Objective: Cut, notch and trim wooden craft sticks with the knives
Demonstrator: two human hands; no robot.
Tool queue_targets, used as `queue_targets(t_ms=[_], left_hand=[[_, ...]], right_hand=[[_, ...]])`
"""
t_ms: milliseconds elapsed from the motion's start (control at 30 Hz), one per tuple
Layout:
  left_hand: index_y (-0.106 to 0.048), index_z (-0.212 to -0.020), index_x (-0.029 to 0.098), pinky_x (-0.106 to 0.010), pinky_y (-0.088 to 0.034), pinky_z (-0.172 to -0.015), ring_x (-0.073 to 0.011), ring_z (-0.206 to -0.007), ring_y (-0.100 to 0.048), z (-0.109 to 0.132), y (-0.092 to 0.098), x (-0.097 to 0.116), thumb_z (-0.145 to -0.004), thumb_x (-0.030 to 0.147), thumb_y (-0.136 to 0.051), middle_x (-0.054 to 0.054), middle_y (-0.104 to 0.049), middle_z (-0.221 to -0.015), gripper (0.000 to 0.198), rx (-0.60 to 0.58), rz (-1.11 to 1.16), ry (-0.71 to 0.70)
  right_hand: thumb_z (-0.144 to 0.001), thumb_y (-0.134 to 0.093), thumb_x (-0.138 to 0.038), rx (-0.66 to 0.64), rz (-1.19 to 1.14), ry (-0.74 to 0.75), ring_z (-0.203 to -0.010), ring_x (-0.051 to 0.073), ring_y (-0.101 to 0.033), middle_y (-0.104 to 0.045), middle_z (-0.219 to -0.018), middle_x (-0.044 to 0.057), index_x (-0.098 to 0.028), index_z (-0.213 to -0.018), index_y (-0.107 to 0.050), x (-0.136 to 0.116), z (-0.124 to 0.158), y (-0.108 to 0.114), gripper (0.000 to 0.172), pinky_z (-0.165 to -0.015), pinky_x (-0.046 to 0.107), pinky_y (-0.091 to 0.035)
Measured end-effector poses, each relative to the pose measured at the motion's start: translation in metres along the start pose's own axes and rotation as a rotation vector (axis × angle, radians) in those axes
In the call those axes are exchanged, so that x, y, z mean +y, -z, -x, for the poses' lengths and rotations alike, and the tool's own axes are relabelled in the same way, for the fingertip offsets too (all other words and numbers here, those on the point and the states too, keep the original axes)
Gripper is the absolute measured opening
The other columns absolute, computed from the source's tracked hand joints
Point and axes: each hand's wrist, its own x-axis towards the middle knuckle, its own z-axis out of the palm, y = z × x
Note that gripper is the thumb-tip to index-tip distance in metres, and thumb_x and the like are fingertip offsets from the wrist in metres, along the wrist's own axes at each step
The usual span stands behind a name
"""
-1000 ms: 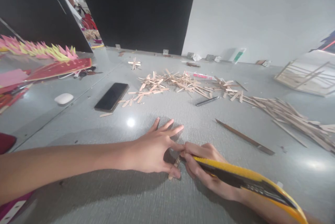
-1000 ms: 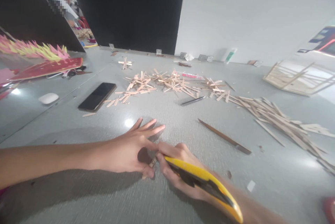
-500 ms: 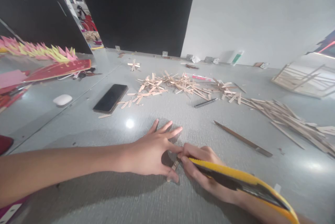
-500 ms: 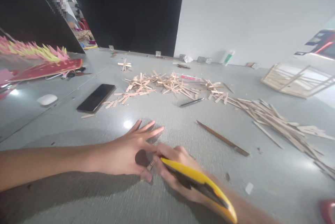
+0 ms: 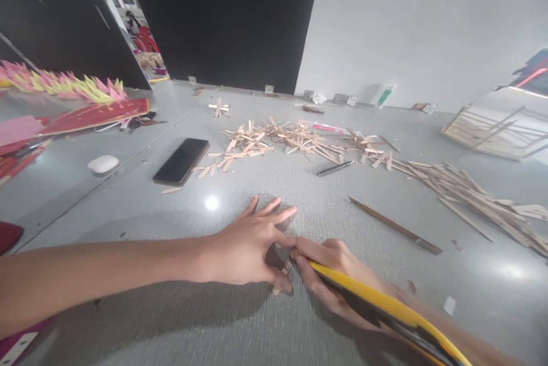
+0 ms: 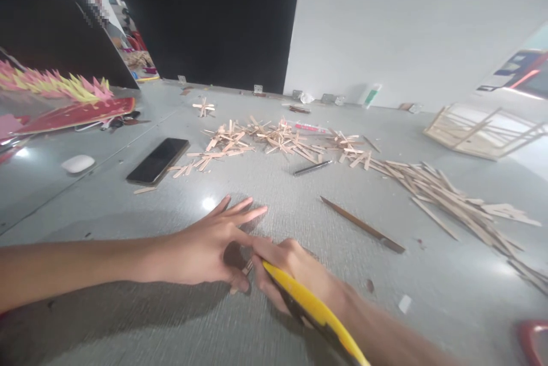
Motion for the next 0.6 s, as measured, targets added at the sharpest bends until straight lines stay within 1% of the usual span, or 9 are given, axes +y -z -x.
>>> queue_targets(t_ms=[167, 300, 367, 433, 467, 500, 533, 567, 600], left_hand=[[-0.073, -0.125, 0.042, -0.079, 0.001, -0.118, -0.0433, -0.159, -0.002, -0.002, -0.002, -0.001, -0.08, 0.061, -0.082, -0.005, -0.018, -0.173, 0.05, 0.0, 0.005, 0.003], [-0.068, -0.133, 0.043, -0.08, -0.001, -0.117, -0.0445, -0.158, -0.001, -0.001, -0.002, -0.001, -0.081, 0.063, -0.08, -0.007, -0.017, -0.174, 0.057, -0.014, -0.04, -0.001], [-0.06, -0.143, 0.038, -0.078, -0.003, -0.119, -0.0457, -0.158, -0.009, 0.002, -0.002, 0.0, -0.08, 0.062, -0.082, -0.011, -0.022, -0.172, 0.071, 0.021, -0.053, -0.002], [-0.057, -0.146, 0.027, -0.07, -0.015, -0.122, -0.0454, -0.154, -0.025, 0.007, -0.003, -0.001, -0.073, 0.057, -0.089, -0.016, -0.037, -0.165, 0.085, 0.096, -0.028, 0.004], [-0.063, -0.138, 0.023, -0.063, -0.027, -0.12, -0.0433, -0.147, -0.037, 0.01, -0.003, -0.001, -0.07, 0.05, -0.093, -0.016, -0.048, -0.157, 0.079, 0.139, 0.001, 0.012], [-0.069, -0.126, 0.022, -0.055, -0.036, -0.115, -0.039, -0.138, -0.048, 0.013, -0.005, -0.002, -0.07, 0.04, -0.094, -0.013, -0.058, -0.145, 0.063, 0.173, 0.037, 0.032], [-0.074, -0.111, 0.022, -0.048, -0.043, -0.107, -0.0341, -0.127, -0.056, 0.016, -0.006, -0.002, -0.074, 0.028, -0.091, -0.009, -0.065, -0.131, 0.041, 0.192, 0.075, 0.063], [-0.073, -0.096, 0.021, -0.044, -0.047, -0.101, -0.0305, -0.116, -0.06, 0.019, -0.006, -0.001, -0.077, 0.018, -0.085, -0.007, -0.068, -0.118, 0.022, 0.209, 0.093, 0.09], [-0.071, -0.087, 0.02, -0.041, -0.048, -0.094, -0.0277, -0.109, -0.061, 0.021, -0.007, 0.0, -0.079, 0.012, -0.078, -0.005, -0.067, -0.109, 0.013, 0.218, 0.109, 0.116]], right_hand=[[-0.091, -0.045, -0.014, 0.014, 0.004, 0.009, -0.046, 0.006, -0.028, -0.035, -0.064, -0.01, -0.025, -0.083, -0.038, -0.001, 0.0, 0.0, 0.015, -0.043, 0.022, -0.024], [-0.098, -0.043, -0.019, 0.016, 0.041, 0.029, -0.044, 0.006, -0.031, -0.037, -0.062, -0.011, -0.024, -0.087, -0.041, -0.001, 0.003, 0.0, 0.013, -0.042, 0.021, -0.029], [-0.102, -0.038, -0.023, 0.054, 0.106, 0.051, -0.044, 0.006, -0.034, -0.041, -0.062, -0.01, -0.023, -0.091, -0.044, -0.001, 0.005, -0.001, 0.013, -0.043, 0.02, -0.033], [-0.106, -0.034, -0.023, 0.127, 0.218, 0.049, -0.042, 0.007, -0.035, -0.041, -0.06, -0.011, -0.021, -0.101, -0.047, -0.002, 0.007, -0.001, 0.014, -0.041, 0.02, -0.035], [-0.107, -0.034, -0.023, 0.158, 0.288, 0.045, -0.042, 0.008, -0.038, -0.043, -0.06, -0.01, -0.02, -0.107, -0.047, -0.002, 0.008, -0.001, 0.013, -0.042, 0.021, -0.036], [-0.108, -0.035, -0.022, 0.178, 0.366, 0.044, -0.043, 0.009, -0.042, -0.046, -0.061, -0.009, -0.019, -0.112, -0.048, -0.003, 0.009, 0.0, 0.013, -0.043, 0.021, -0.038], [-0.108, -0.037, -0.02, 0.183, 0.452, 0.051, -0.044, 0.01, -0.046, -0.05, -0.064, -0.007, -0.018, -0.114, -0.049, -0.003, 0.01, 0.001, 0.014, -0.044, 0.022, -0.041], [-0.107, -0.038, -0.016, 0.174, 0.541, 0.066, -0.048, 0.012, -0.052, -0.055, -0.068, -0.004, -0.018, -0.115, -0.052, -0.003, 0.011, 0.002, 0.016, -0.046, 0.024, -0.044], [-0.103, -0.039, -0.01, 0.156, 0.632, 0.084, -0.053, 0.015, -0.058, -0.061, -0.075, 0.0, -0.017, -0.116, -0.054, -0.003, 0.012, 0.003, 0.02, -0.049, 0.027, -0.048]])
